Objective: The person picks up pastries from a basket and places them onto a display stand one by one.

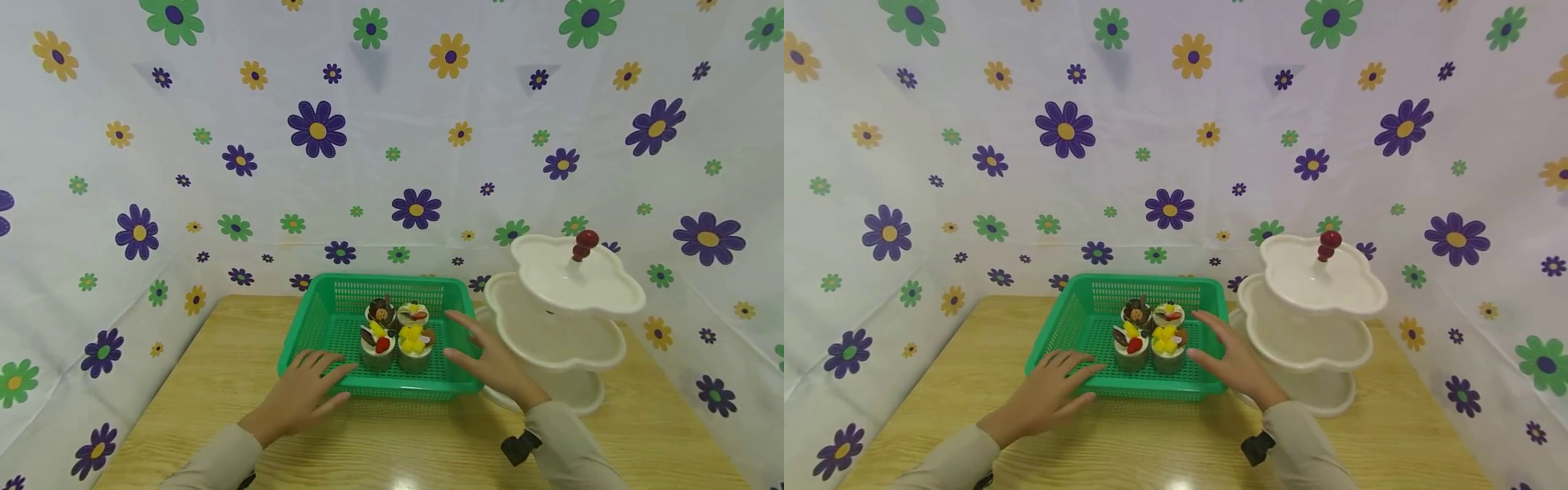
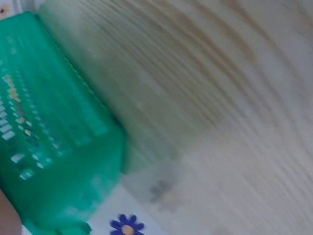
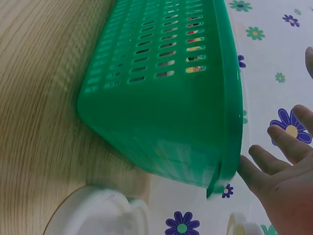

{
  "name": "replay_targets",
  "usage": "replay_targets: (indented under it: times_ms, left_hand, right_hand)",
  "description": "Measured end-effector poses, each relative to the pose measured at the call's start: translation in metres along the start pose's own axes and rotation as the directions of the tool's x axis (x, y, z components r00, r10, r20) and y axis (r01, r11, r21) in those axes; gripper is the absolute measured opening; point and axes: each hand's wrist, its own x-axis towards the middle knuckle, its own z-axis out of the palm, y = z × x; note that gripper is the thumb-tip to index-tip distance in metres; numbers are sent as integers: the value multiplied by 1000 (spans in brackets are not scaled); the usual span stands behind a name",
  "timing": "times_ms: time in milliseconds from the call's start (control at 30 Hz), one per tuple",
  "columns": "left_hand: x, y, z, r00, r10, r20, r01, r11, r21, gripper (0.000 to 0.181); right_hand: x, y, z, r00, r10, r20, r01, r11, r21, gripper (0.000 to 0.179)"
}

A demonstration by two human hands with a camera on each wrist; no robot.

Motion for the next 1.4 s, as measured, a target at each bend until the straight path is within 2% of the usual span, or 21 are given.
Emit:
replay_targets:
  times_ms: [100,167,300,400,500,600,800,1067,1300,1400]
  left_hand:
    - [-7,-4,3,998,61,-35,-60,998,37,50]
    - [-10,-4,6,996,63,-61,-59,996,62,54]
    - [-14,2,16,990,-2,-138,17,994,107,52]
    - [-15,8,22,980,-58,-193,85,987,135,48]
    - [-16,13,25,968,-97,-230,129,983,127,46]
    - [-16,15,26,960,-118,-252,147,984,100,46]
    - [-14,17,29,947,-157,-279,182,981,66,37]
    - [-11,20,30,926,-180,-331,208,977,50,40]
    - [-9,21,32,921,-185,-343,216,975,54,40]
    - [-8,22,32,921,-190,-340,221,974,55,42]
  right_hand:
    - [6,-2,5,1000,23,0,-23,1000,8,66]
    - [10,-2,9,999,39,1,-39,999,9,66]
    - [19,-1,18,998,64,-11,-64,998,20,66]
    - [25,0,24,996,91,-25,-90,996,22,66]
    - [30,0,29,991,132,-19,-132,991,20,66]
    - [35,1,34,982,189,-13,-189,982,25,68]
    - [44,3,45,950,311,-17,-310,950,44,74]
    - [54,6,59,894,448,0,-447,893,58,86]
    - [61,13,63,859,510,41,-512,856,72,93]
    - [62,16,64,855,515,60,-519,850,91,92]
